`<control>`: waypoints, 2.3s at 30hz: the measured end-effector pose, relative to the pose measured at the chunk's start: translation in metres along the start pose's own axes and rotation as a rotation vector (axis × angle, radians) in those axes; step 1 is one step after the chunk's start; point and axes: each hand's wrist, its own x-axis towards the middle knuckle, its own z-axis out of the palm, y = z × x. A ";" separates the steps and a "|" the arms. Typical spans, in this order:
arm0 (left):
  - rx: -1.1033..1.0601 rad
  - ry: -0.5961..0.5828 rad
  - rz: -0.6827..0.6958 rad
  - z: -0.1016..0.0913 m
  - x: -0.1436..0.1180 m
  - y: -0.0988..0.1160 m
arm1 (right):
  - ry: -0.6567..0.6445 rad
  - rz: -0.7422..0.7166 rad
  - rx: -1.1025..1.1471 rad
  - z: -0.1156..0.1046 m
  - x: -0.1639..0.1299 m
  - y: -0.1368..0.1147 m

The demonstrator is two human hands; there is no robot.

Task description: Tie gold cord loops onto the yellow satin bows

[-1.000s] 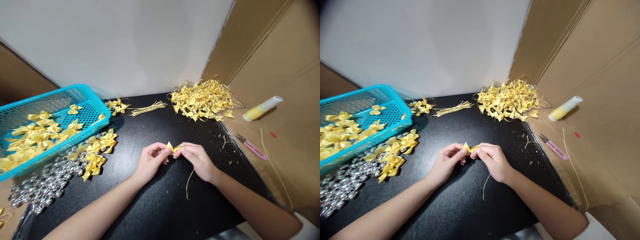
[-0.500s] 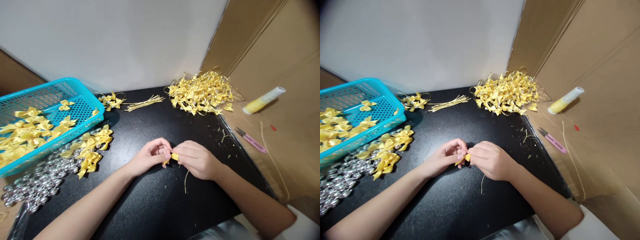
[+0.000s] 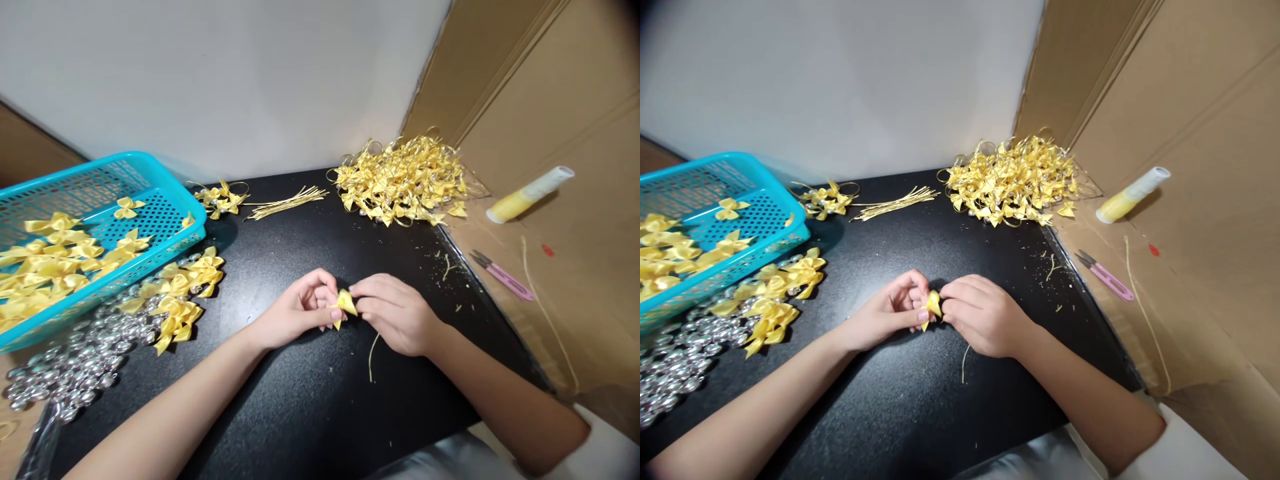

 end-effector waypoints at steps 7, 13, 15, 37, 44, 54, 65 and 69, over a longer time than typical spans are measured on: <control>0.031 0.170 0.057 -0.004 0.002 -0.006 | -0.010 0.270 0.180 -0.008 -0.001 -0.001; -0.057 0.228 0.108 -0.003 0.002 -0.006 | -0.036 0.294 0.202 -0.002 0.000 -0.006; -0.027 0.221 0.131 -0.002 0.001 -0.006 | -0.092 0.289 0.195 -0.001 0.000 -0.005; 0.235 0.290 0.280 0.010 -0.001 -0.010 | 0.112 0.562 0.318 0.018 0.000 -0.015; 0.076 0.437 0.213 0.005 0.001 -0.016 | 0.247 0.953 0.641 0.015 -0.001 -0.009; -0.390 0.288 0.011 0.011 0.001 -0.014 | 0.023 0.654 0.346 0.020 -0.002 -0.018; -0.500 0.162 -0.049 0.015 -0.002 -0.013 | 0.052 0.489 0.247 0.021 0.000 -0.019; -0.511 0.147 -0.053 0.015 -0.002 -0.013 | 0.062 0.481 0.230 0.020 0.001 -0.019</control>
